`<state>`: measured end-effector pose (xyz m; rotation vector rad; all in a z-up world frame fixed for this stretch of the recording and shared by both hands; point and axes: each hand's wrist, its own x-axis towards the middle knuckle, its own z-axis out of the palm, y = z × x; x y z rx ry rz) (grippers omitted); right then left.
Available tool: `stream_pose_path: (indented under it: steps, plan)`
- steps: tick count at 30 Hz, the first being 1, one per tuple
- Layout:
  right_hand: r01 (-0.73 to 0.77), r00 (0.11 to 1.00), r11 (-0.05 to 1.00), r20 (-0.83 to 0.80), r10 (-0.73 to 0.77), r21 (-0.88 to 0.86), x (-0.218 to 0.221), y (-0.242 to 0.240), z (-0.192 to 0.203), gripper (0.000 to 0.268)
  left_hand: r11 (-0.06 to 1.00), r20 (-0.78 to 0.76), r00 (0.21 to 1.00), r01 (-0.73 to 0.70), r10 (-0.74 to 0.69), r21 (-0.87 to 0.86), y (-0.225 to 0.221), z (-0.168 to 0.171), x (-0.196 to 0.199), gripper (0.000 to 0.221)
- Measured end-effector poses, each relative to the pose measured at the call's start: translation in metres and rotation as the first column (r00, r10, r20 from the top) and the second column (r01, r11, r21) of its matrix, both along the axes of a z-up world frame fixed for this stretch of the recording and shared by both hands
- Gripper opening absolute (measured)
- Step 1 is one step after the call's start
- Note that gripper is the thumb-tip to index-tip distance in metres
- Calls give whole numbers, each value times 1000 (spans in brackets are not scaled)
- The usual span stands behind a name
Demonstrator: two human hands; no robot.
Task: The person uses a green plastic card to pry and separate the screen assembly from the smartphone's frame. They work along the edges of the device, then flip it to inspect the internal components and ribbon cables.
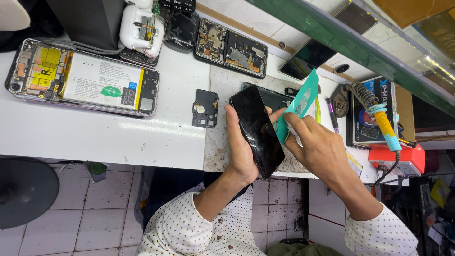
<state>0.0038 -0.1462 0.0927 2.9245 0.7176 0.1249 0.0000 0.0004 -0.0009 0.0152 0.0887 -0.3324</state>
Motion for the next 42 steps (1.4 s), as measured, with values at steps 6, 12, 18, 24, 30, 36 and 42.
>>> stream_pose_path:
  steps: [6, 12, 18, 24, 30, 36, 42]
  plan:
    - [32, 999, 999, -41, -31, 25, -3, 0, 4, 51, 1000, 18, 1000, 7, -6, -29, 0, -2, 0, 85]
    - [36, 998, 998, -46, -34, 48, -4, 1, 6, 50, 998, 55, 998, -10, 13, -63, 0, -3, 0, 84]
    - [39, 998, 997, -43, -36, 60, -5, 0, 4, 47, 999, 66, 998, -11, 14, -50, 1, -1, -1, 84]
    - [60, 997, 995, -56, -56, 74, -6, 2, 6, 50, 998, 56, 998, -12, 15, -56, 1, -1, -1, 84]
    - [88, 995, 941, -63, -72, 325, -9, 3, 26, 55, 999, 42, 999, -11, 13, -45, 3, 0, -1, 85]
    - [-27, 988, 716, -88, 123, 698, 5, 40, 65, 58, 999, 45, 998, -53, 53, -3, -1, -6, -3, 83]
    - [-332, 941, 786, 131, 311, 521, 69, 118, 47, 77, 993, 60, 992, -113, 114, -17, 1, -1, -5, 75]
